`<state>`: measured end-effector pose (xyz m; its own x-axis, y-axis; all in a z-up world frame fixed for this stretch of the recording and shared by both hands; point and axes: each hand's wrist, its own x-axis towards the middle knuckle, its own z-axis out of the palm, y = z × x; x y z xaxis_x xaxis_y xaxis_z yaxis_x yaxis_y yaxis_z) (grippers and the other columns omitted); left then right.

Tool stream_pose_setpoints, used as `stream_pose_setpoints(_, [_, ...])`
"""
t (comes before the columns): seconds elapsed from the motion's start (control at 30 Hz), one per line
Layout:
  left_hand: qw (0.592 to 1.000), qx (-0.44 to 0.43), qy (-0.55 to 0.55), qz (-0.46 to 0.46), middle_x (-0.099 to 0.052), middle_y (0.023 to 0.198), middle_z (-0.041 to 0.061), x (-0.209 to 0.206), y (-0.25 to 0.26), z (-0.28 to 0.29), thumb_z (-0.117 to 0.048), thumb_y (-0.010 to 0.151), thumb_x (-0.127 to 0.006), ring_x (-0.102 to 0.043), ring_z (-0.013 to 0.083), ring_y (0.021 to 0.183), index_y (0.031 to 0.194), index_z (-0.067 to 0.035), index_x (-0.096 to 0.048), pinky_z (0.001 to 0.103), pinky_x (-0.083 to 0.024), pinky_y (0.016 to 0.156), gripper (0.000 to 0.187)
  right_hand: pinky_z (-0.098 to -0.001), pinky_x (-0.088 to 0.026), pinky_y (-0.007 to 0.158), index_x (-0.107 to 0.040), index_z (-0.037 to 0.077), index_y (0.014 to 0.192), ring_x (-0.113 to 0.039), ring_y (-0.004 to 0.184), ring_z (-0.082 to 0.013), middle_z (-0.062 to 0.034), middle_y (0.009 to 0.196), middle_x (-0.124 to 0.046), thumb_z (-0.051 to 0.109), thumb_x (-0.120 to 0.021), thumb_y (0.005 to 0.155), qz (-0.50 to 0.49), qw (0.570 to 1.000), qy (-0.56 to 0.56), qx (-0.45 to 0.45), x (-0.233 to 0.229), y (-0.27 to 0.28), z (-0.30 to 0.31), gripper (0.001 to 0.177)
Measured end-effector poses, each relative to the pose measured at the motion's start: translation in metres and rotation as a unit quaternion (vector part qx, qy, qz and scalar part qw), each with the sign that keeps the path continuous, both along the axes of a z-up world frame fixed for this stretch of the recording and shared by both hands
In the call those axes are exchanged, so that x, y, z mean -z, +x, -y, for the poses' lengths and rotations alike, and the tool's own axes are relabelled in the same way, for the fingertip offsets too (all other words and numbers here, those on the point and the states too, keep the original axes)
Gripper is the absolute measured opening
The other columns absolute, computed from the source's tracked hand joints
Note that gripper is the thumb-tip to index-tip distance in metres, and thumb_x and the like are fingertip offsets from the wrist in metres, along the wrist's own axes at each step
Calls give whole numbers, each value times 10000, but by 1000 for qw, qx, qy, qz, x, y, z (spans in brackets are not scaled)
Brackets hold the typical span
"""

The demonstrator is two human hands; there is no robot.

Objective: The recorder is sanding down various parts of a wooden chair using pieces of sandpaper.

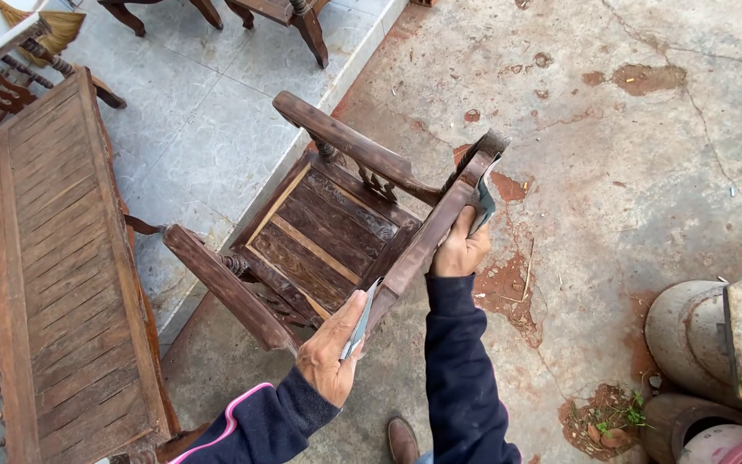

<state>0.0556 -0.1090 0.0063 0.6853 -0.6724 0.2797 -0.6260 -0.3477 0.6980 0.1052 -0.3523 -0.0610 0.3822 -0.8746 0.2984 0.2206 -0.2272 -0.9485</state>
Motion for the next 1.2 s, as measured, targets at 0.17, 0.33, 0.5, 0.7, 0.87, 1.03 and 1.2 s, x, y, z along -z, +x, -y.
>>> stream_pose_setpoints(0.17, [1000, -7, -10, 5, -533, 1507, 241, 3, 1, 2, 10, 912, -606, -542, 381, 1394, 1523, -2, -430, 399, -461, 1123, 636, -427, -321, 1028, -553, -65, 1314, -407, 1194, -253, -224, 1257, -482, 164, -477, 1124, 1, 998, 49, -46, 1, -66, -110, 307])
stream_pose_setpoints(0.33, [1000, -4, -3, 19, -535, 1508, 247, 2, 0, 1, 14, 912, -603, -536, 386, 1398, 1523, 4, -434, 407, -450, 1136, 634, -436, -290, 1250, -474, -64, 1469, -431, 1479, -295, -275, 1516, -482, 164, -401, 1151, 126, 988, -67, -67, -14, -49, -91, 398])
stream_pose_setpoints(0.5, [1000, -3, -14, 5, -539, 1505, 245, 0, -1, 1, 12, 907, -603, -548, 386, 1393, 1517, 3, -441, 401, -462, 1128, 631, -350, -384, 532, -566, 54, 963, -392, 577, -123, -7, 668, -484, 335, -438, 1111, -22, 995, 85, -36, 5, 14, 23, 342])
stream_pose_setpoints(0.7, [1000, -6, -10, 14, -531, 1507, 254, 7, 1, 0, 10, 899, -618, -549, 392, 1385, 1511, 5, -449, 409, -458, 1125, 636, -396, -348, 1197, -485, -31, 1493, -485, 1450, -286, -204, 1536, -534, 176, -395, 1085, -50, 984, 124, -117, 50, -89, -155, 466])
stream_pose_setpoints(0.87, [1000, -3, -4, 20, -526, 1513, 250, 3, 2, 1, 23, 878, -627, -546, 393, 1388, 1517, 2, -445, 409, -456, 1128, 665, -411, -413, 1098, -499, -48, 1419, -527, 1298, -275, -191, 1417, -557, 91, -481, 1042, 34, 972, 199, -122, 103, -75, -162, 402])
stream_pose_setpoints(1.03, [1000, -5, -9, -2, -525, 1516, 244, -7, -3, 2, 55, 825, -621, -543, 392, 1394, 1525, -1, -438, 404, -460, 1134, 725, -387, -560, 732, -607, -20, 1141, -651, 791, -235, -124, 903, -685, 224, -407, 1136, -17, 998, 24, -48, 104, 6, -16, 316])
stream_pose_setpoints(1.2, [1000, -1, -7, 21, -520, 1520, 252, -2, -2, 3, 52, 857, -618, -540, 395, 1400, 1529, 16, -424, 409, -449, 1145, 701, -397, -509, 994, -597, -52, 1290, -659, 1092, -270, -196, 1196, -710, 199, -412, 1103, -45, 991, 100, -77, 95, -50, -109, 363])
